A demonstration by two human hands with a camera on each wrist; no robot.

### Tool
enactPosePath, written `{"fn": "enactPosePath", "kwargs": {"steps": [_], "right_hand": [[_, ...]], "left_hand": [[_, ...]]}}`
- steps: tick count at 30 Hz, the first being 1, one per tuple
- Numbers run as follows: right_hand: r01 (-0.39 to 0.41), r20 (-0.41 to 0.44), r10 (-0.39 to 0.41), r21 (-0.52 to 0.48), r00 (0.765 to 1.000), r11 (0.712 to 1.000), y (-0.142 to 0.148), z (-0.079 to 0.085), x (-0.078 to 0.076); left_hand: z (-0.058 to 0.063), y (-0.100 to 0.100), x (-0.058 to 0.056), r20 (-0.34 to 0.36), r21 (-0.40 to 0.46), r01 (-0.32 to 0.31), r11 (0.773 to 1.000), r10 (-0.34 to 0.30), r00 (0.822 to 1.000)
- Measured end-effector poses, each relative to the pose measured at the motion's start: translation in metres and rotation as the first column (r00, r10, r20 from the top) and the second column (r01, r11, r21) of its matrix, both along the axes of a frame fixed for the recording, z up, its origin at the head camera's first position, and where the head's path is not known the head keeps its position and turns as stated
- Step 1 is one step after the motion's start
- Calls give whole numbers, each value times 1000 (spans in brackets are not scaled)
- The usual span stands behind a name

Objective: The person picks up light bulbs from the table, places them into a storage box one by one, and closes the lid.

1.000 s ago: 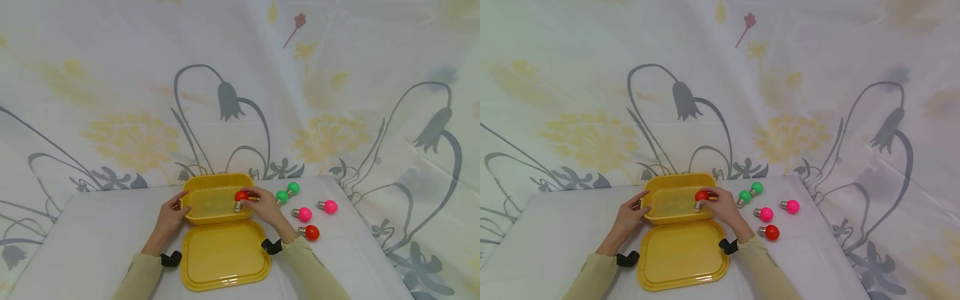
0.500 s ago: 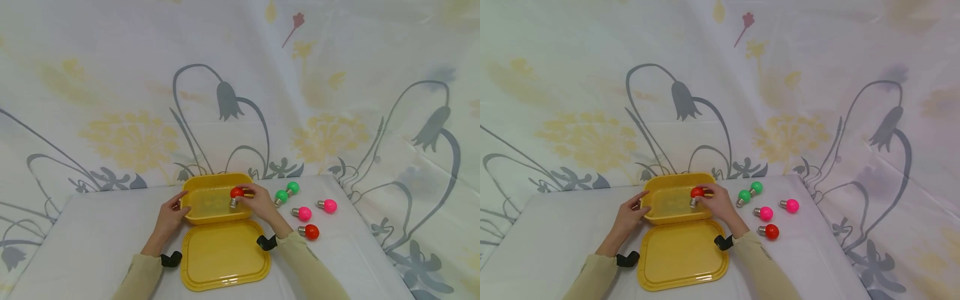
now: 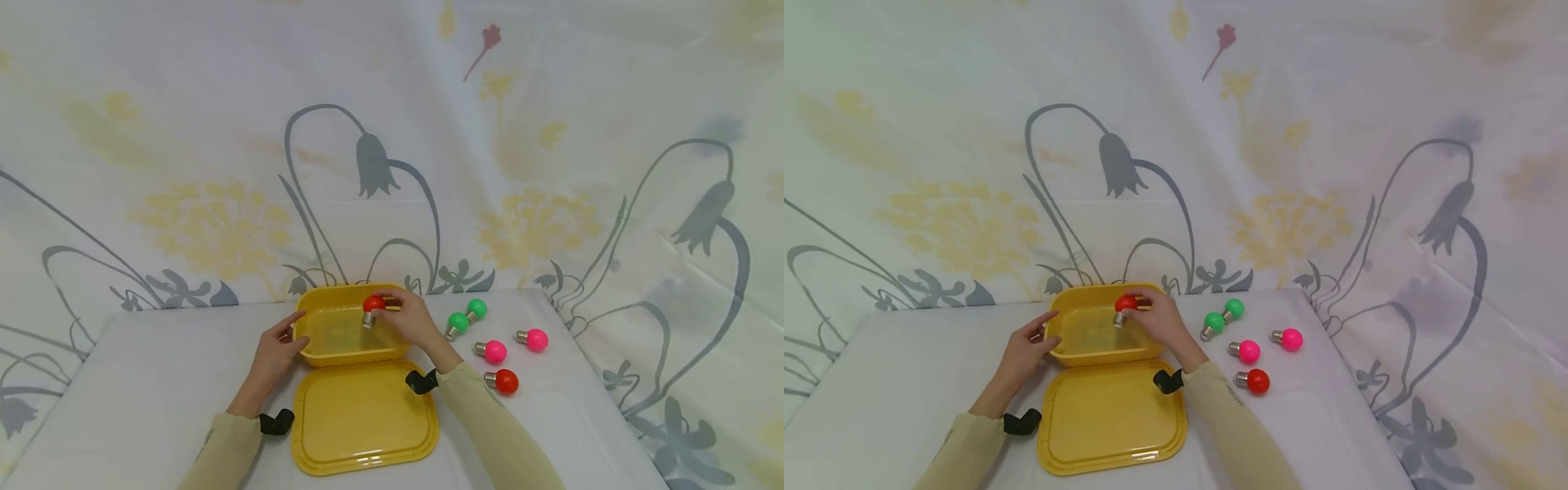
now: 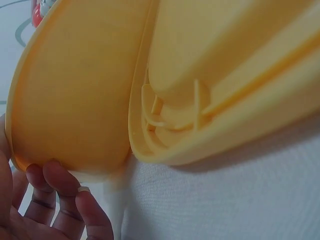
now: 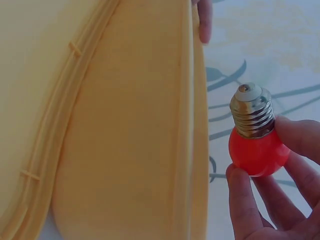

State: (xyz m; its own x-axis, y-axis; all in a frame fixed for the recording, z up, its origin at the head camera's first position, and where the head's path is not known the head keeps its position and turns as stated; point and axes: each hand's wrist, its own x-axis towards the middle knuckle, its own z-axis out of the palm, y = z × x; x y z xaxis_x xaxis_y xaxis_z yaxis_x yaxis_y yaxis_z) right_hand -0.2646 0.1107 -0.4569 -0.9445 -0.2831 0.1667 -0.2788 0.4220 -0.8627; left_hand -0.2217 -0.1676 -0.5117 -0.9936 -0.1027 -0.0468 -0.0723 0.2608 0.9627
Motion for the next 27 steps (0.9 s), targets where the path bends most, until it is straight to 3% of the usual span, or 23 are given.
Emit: {"fn": "enactPosePath", "kwargs": {"steps": [8, 15, 27], "right_hand": [[-42, 17, 42, 6, 999, 999, -12, 7, -11], [-77, 29, 77, -10, 997, 997, -21, 5, -20], [-92, 72, 88, 49, 994, 995, -31, 0, -31]], "left_hand": [[0, 0, 1, -1, -3, -8, 1000, 8, 1000], [-1, 1, 1, -9, 3, -6, 1000, 6, 1000], [3, 2, 3, 3, 24, -1, 1000, 1, 1000]]}}
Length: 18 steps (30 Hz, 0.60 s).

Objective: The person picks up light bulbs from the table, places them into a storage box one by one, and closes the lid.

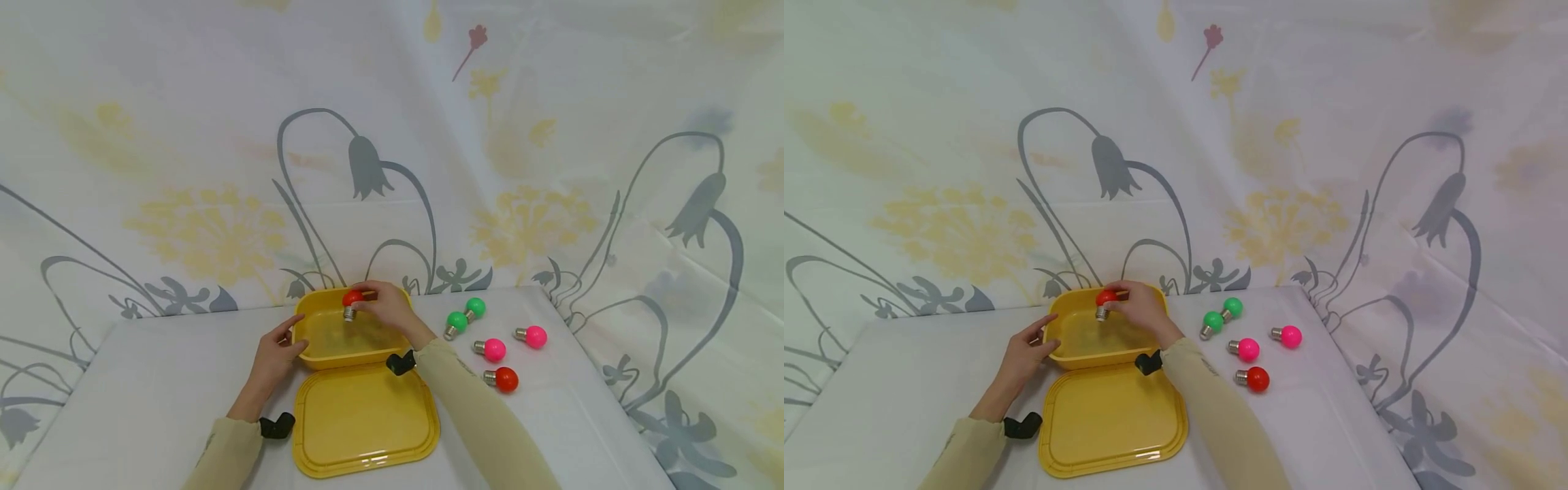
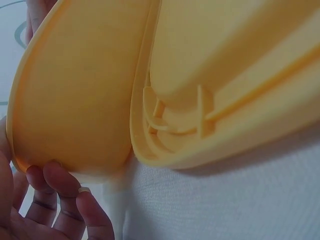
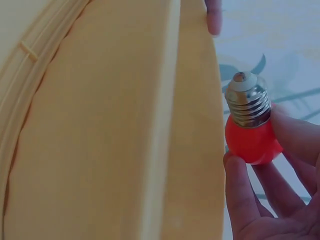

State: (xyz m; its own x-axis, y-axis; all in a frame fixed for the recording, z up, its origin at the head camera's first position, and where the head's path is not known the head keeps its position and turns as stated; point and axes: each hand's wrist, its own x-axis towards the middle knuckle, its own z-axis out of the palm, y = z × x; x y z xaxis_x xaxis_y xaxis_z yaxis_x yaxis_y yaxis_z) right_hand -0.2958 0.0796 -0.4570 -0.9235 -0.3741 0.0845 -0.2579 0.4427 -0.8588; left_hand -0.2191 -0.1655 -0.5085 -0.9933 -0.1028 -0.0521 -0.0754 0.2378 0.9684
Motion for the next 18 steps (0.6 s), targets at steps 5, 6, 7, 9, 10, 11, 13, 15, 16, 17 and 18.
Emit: {"fn": "enactPosePath", "kwargs": {"steps": [5, 6, 7, 9, 10, 11, 13, 15, 16, 17, 18], "right_hand": [[-23, 31, 23, 28, 999, 999, -6, 4, -2], [-26, 35, 25, 35, 999, 999, -7, 5, -2], [-27, 37, 26, 42, 999, 999, -9, 6, -2], [-34, 43, 32, 47, 999, 998, -11, 6, -3], [-39, 47, 37, 43, 998, 998, -13, 7, -3], [-42, 46, 40, 44, 998, 998, -14, 7, -3], [-52, 49, 50, 34, 998, 998, -17, 7, -5], [-60, 52, 58, 33, 997, 998, -20, 7, -6], [-64, 53, 62, 30, 997, 998, -21, 7, -6], [-68, 51, 66, 35, 997, 997, -22, 6, -8], [-74, 49, 72, 36, 996, 997, -24, 6, -9]], "left_hand": [[-1, 1, -1, 3, 7, 0, 1000, 0, 1000], [-1, 1, -1, 4, 11, -1, 1000, 1, 1000], [-1, 1, -1, 7, 15, -2, 1000, 2, 1000], [-1, 1, -1, 12, 15, -4, 1000, 4, 1000], [-1, 1, -1, 15, 16, -6, 1000, 6, 1000], [-1, 2, -1, 17, 14, -7, 1000, 7, 1000], [-1, 1, -1, 17, 2, -7, 1000, 7, 1000], [0, 1, -1, 21, -8, -9, 1000, 9, 1000], [0, 1, -1, 22, -11, -10, 1000, 10, 1000], [0, 1, -1, 23, -16, -10, 1000, 11, 1000], [0, 1, -1, 25, -18, -10, 1000, 11, 1000]]}}
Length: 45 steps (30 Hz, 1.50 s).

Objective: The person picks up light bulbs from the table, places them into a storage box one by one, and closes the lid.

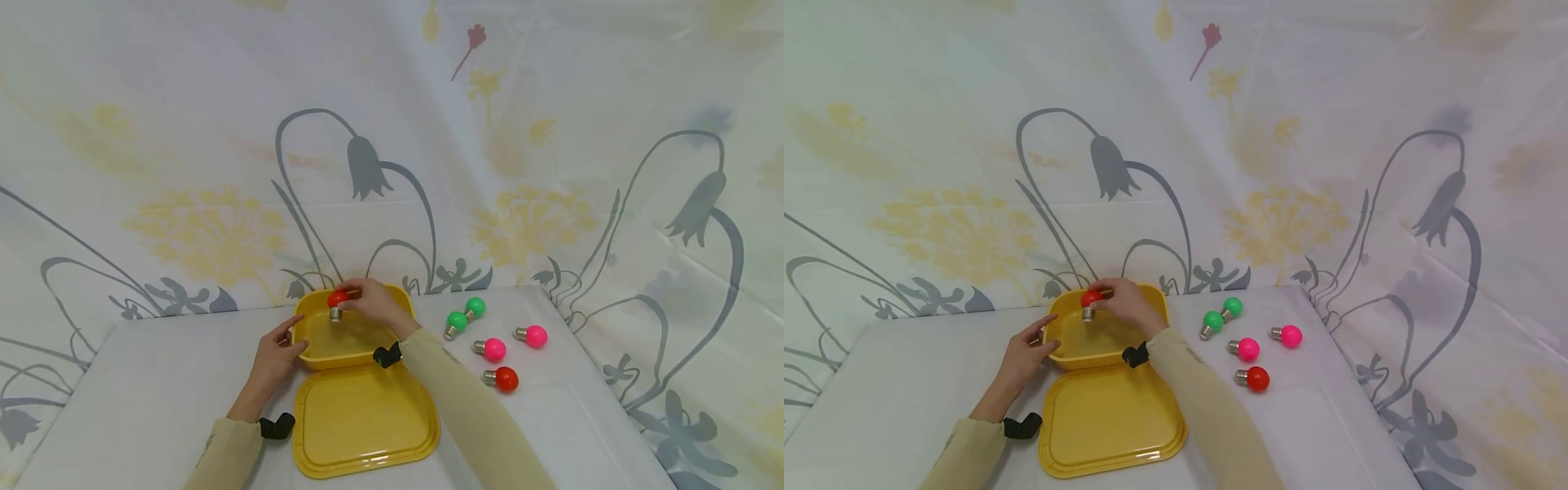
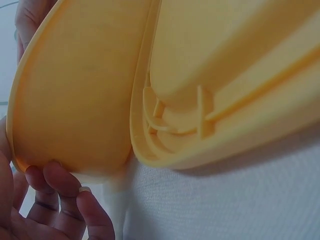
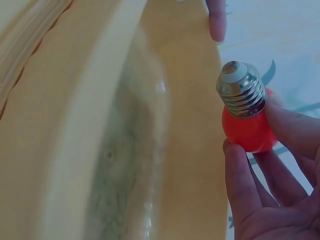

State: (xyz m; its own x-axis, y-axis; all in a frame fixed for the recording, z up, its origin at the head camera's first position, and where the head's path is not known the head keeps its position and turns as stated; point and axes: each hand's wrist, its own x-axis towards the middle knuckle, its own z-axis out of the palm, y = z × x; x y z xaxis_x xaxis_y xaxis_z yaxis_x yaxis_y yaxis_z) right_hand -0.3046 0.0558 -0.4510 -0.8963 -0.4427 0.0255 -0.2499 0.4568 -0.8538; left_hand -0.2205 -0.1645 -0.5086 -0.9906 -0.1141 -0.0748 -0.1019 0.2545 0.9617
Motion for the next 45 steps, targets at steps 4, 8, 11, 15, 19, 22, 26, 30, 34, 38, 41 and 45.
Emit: {"fn": "enactPosePath", "kwargs": {"steps": [4, 8, 11, 15, 19, 22, 26, 30, 34, 38, 41, 45], "right_hand": [[-28, -1, 28, 10, 1000, 1000, -5, -2, -5], [-50, 19, 49, 11, 999, 999, -9, -5, -10], [-55, 37, 55, 7, 998, 998, -13, -8, -13], [-73, 37, 73, 5, 997, 997, -18, -9, -18], [-88, 38, 88, -14, 995, 996, -21, -11, -23], [-87, 59, 88, -26, 994, 996, -22, -14, -25], [-95, 88, 99, -47, 991, 994, -25, -17, -28], [-106, 106, 113, -64, 988, 992, -28, -21, -31], [-104, 136, 108, -38, 985, 994, -28, -25, -31], [-97, 193, 103, -40, 976, 994, -27, -29, -31], [-99, 220, 108, -48, 970, 994, -28, -32, -31], [-122, 206, 118, 3, 971, 993, -29, -36, -32]], "left_hand": [[0, -1, -1, 3, -2, 2, 1000, -2, 1000], [0, -1, 0, -6, 2, 3, 1000, -3, 1000], [-1, -1, -1, -10, 5, 2, 1000, -2, 1000], [-3, -1, -1, -13, -3, 3, 1000, -3, 1000], [-4, -1, -2, -19, 3, 1, 1000, -1, 1000], [-4, 0, -1, -22, 6, 6, 1000, -5, 1000], [-4, -1, -1, -25, -1, 8, 1000, -8, 1000], [-3, 0, -1, -19, 4, 1, 1000, -1, 1000], [-2, -1, -2, -15, 13, -2, 1000, 2, 1000], [-3, -1, -2, -16, 5, -4, 1000, 4, 1000], [-3, -1, -1, -19, 1, -5, 1000, 5, 1000], [-2, -1, -1, -29, 9, -1, 1000, 1, 1000]]}}
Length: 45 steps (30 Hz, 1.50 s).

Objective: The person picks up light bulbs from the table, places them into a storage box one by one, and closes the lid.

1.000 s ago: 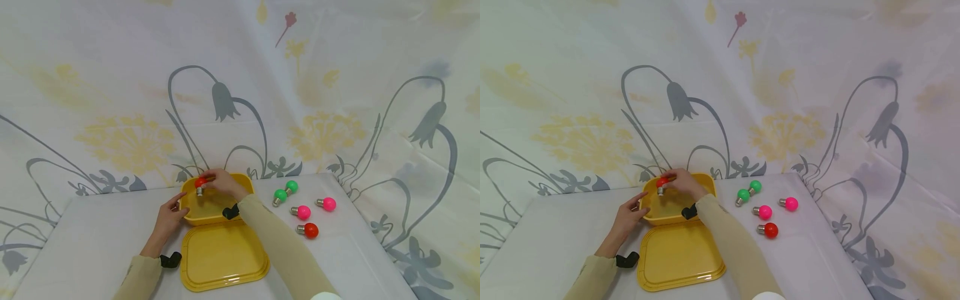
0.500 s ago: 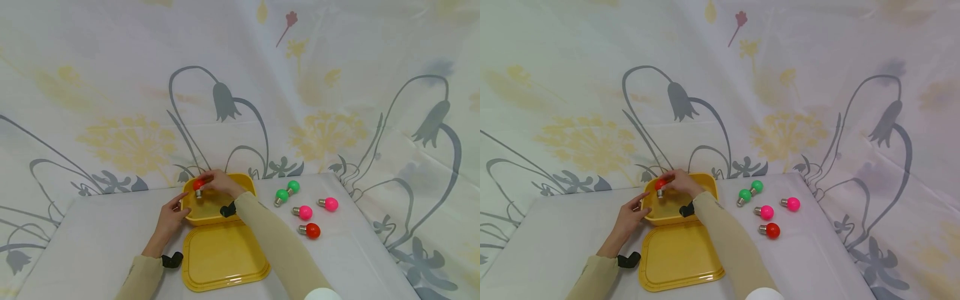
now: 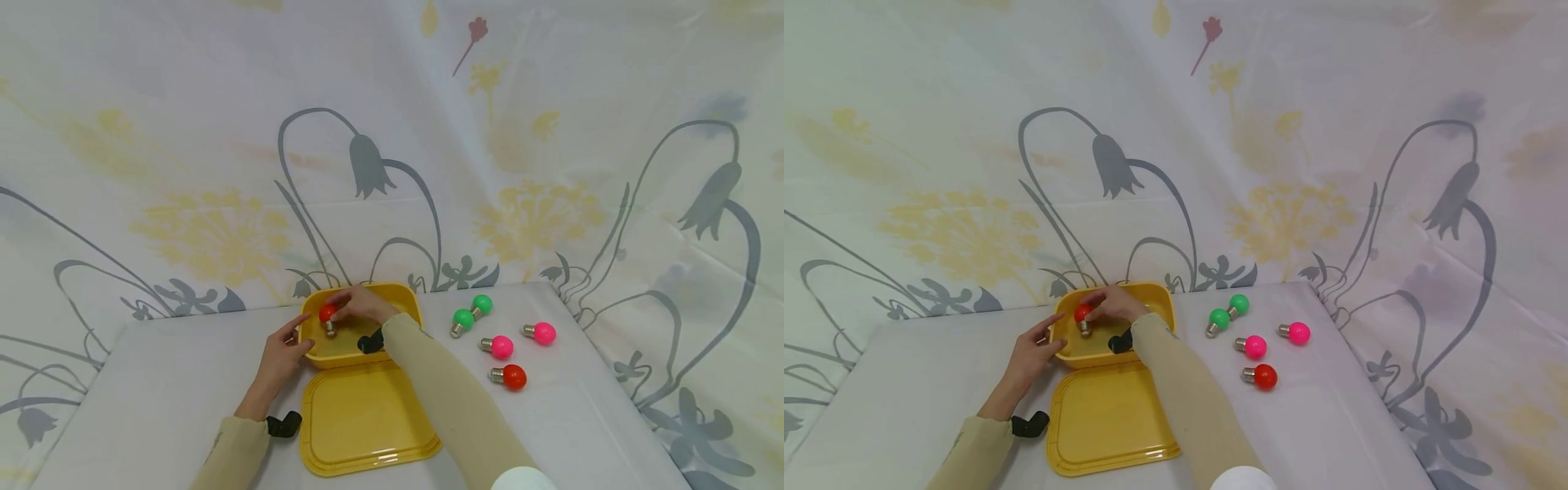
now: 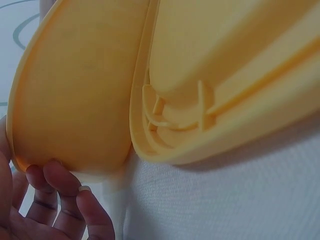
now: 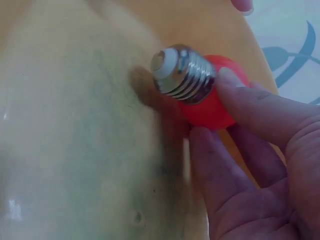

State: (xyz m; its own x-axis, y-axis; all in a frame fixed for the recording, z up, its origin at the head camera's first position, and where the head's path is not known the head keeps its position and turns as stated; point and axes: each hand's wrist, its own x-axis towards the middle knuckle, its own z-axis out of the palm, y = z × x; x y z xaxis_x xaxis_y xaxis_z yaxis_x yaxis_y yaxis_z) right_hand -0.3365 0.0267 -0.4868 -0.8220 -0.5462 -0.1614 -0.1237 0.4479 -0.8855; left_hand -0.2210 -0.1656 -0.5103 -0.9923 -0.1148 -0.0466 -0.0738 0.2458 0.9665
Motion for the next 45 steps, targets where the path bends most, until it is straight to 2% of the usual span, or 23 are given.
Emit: {"fn": "enactPosePath", "kwargs": {"steps": [2, 9, 22, 39, 45], "right_hand": [[-9, -14, 9, 28, 1000, 1000, 0, -3, -2], [-17, -23, 18, 25, 1000, 1000, 1, -5, -4], [13, -34, -11, 43, 999, 999, -3, 1, -1], [28, 35, -28, -3, 999, 1000, -2, 1, 1], [24, 22, -24, 2, 999, 1000, -3, 5, 2]], "left_hand": [[0, 1, 0, -1, 2, 1, 1000, -1, 1000], [1, 1, -1, -5, 3, -16, 1000, 16, 1000], [3, -1, -2, 4, -6, -5, 1000, 5, 1000], [2, 1, 1, -4, 25, -16, 1000, 16, 1000], [1, 2, 1, 0, 27, -15, 1000, 15, 1000]]}}
